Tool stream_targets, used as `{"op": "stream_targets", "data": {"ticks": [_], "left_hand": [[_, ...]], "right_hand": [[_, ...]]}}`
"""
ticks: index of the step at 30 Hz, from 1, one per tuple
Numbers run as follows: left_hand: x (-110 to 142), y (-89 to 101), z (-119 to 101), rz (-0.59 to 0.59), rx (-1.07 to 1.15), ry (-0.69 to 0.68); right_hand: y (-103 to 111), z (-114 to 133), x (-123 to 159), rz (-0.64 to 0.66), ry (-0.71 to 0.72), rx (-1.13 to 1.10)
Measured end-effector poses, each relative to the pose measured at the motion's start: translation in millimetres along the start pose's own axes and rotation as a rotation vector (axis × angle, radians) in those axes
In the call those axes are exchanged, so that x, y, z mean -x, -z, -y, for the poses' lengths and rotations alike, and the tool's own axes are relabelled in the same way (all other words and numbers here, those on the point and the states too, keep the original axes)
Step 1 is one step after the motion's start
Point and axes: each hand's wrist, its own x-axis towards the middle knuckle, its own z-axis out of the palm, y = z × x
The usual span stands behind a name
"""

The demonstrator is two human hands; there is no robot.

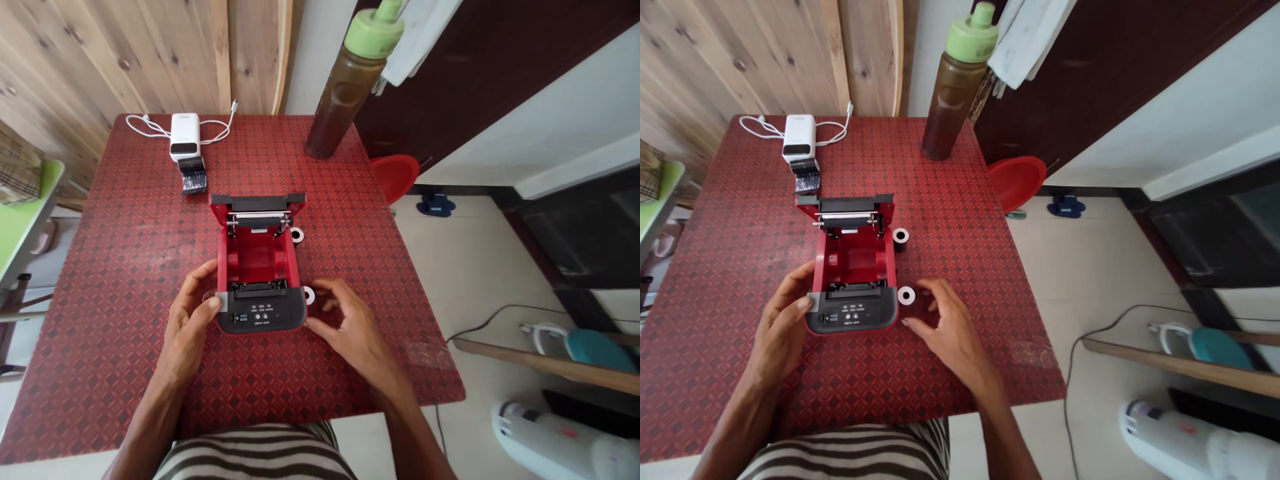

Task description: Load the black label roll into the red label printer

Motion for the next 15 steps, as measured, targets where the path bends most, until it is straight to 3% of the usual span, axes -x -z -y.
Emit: {"op": "stream_targets", "data": {"ticks": [4, 7, 11, 15], "left_hand": [[-1.0, 0.8, 1.1, 0.003, -0.003, -0.006], [-0.8, 0.8, 1.7, -0.001, -0.004, -0.001], [0.1, 0.4, 2.3, -0.002, -0.004, 0.002], [0.9, 0.3, 2.7, -0.007, -0.012, 0.011]], "right_hand": [[-31.0, -0.1, -0.8, -0.11, 0.048, -0.037], [-31.6, -0.4, -1.6, -0.134, 0.043, -0.048], [0.8, 11.3, 7.7, -0.129, -0.038, -0.205], [43.1, 36.5, 13.4, 0.029, -0.005, -0.386]]}}
